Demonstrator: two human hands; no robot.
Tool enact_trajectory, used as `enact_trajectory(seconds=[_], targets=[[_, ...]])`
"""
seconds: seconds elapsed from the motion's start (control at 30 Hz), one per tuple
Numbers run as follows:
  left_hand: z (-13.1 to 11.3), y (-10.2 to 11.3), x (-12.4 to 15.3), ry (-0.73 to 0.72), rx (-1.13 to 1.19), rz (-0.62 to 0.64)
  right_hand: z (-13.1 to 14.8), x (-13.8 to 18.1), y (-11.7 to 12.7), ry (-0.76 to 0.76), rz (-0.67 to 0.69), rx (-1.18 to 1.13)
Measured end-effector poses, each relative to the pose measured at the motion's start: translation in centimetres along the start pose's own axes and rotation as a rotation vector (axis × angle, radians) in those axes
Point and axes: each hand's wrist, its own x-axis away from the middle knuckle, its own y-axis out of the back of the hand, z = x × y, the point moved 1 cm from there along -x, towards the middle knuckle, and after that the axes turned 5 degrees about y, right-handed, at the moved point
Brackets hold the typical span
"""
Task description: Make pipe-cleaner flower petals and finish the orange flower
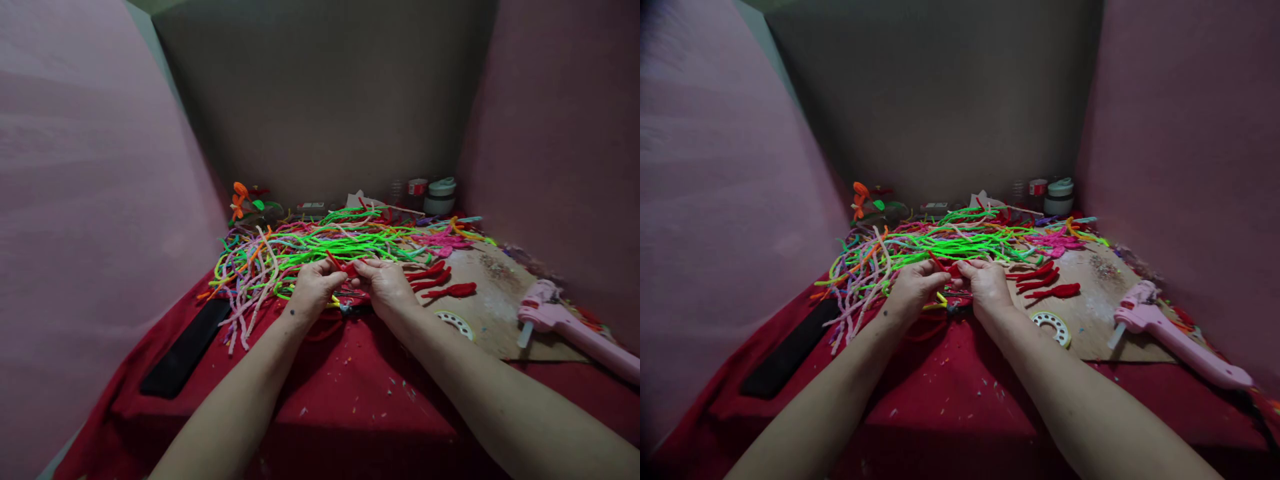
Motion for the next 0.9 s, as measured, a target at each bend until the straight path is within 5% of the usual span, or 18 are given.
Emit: enact_trajectory(seconds=[0.9], targets=[[0.15, 0.58, 0.16, -0.011, 0.052, 0.077, 0.30, -0.04, 0.06, 0.018, 0.029, -0.008]])
